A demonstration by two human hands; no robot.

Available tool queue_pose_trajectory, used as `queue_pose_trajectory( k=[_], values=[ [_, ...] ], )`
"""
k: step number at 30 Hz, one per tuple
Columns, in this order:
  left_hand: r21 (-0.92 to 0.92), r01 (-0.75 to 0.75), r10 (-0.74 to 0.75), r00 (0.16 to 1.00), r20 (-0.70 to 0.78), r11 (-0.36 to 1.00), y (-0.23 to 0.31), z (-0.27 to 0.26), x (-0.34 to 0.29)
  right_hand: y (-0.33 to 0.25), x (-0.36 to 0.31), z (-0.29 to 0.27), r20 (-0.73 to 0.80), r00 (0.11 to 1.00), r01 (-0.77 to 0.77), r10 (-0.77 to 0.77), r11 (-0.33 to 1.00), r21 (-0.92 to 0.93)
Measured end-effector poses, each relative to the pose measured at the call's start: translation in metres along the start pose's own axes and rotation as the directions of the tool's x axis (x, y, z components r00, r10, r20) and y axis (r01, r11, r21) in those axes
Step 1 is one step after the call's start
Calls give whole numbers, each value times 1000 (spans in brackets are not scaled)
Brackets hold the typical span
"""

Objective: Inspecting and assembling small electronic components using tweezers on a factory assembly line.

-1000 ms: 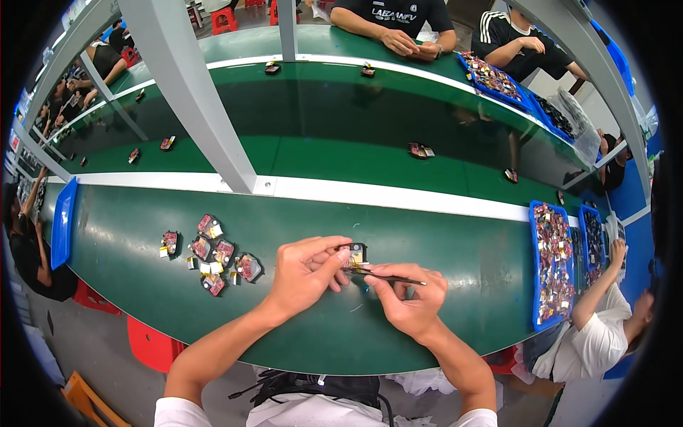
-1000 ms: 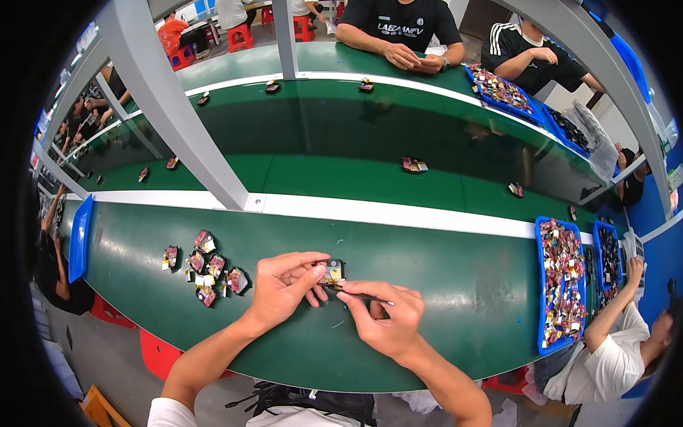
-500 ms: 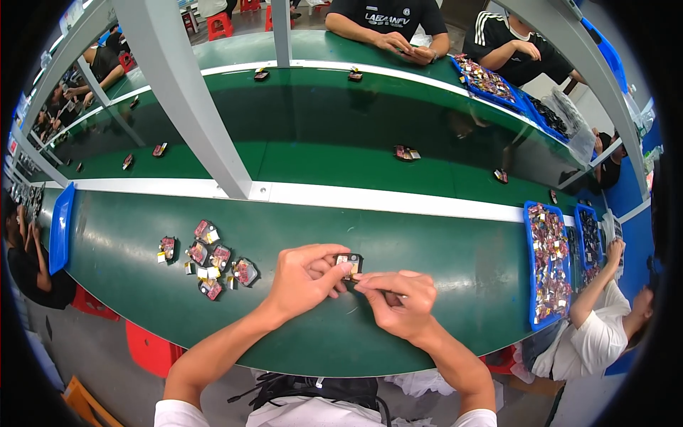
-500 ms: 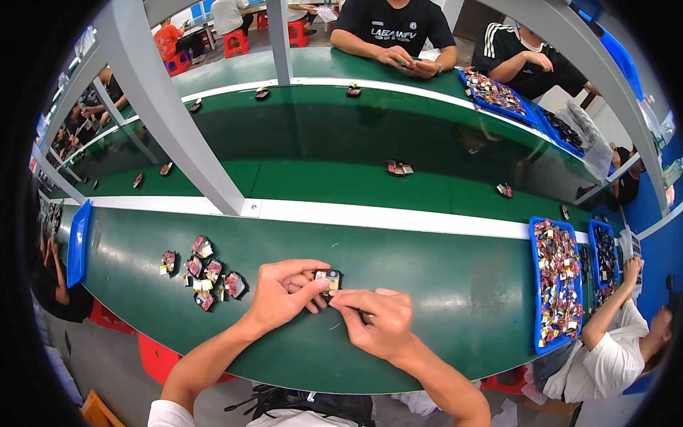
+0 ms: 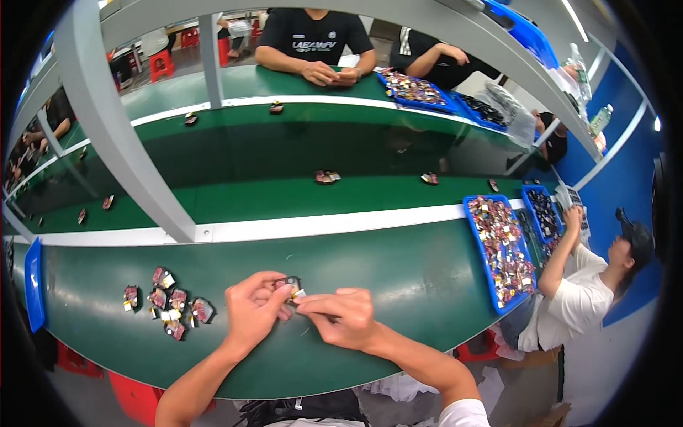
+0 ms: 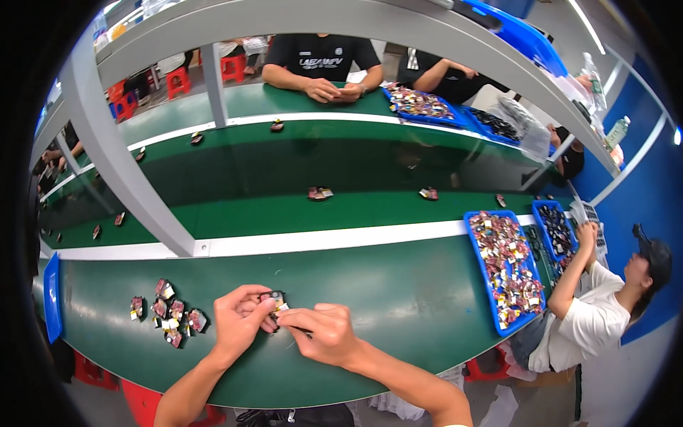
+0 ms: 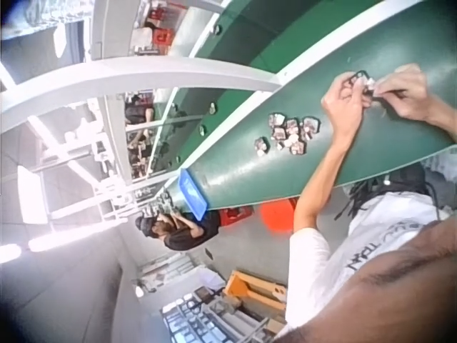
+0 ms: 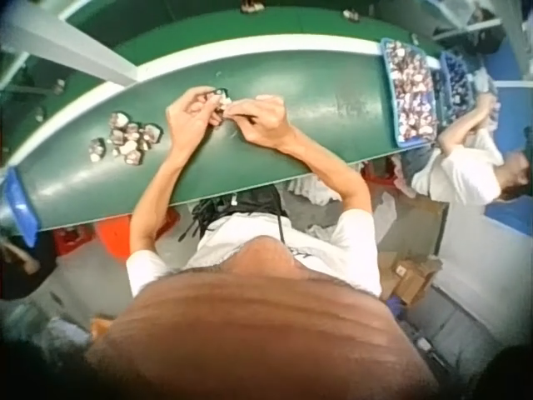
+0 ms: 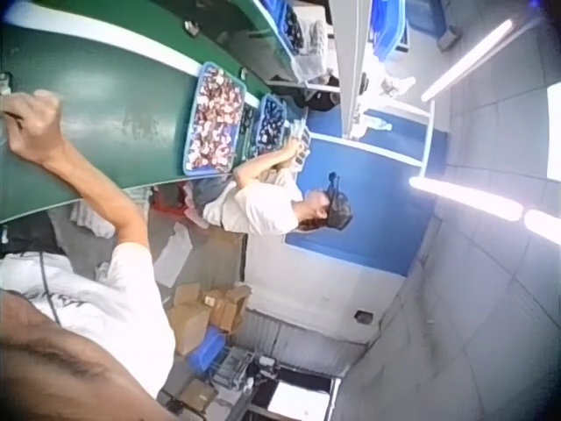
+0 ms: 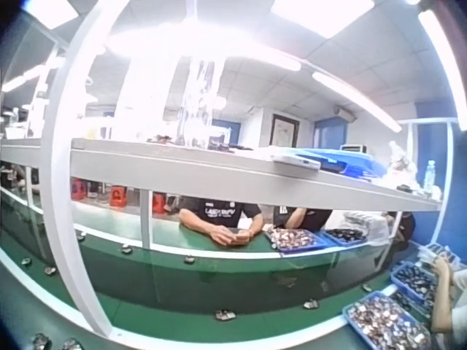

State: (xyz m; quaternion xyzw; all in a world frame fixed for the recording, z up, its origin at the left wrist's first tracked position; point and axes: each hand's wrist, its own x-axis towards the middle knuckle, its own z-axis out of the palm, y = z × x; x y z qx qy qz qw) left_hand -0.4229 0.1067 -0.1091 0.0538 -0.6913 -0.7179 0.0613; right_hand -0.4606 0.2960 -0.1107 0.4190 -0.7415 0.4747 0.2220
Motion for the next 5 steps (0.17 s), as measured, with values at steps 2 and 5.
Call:
queue_pose_trajectory(
  k=[2, 5],
  values=[
    [-5, -2, 2, 1000, 10, 1000, 5, 5, 1, 1, -2, -2, -10, 1000, 8, -8, 1000, -7],
    [-9, 23, -23, 1000, 18, 1000, 0, 6, 3, 1, -2, -10, -2, 1000, 22, -22, 999, -40]
  ],
)
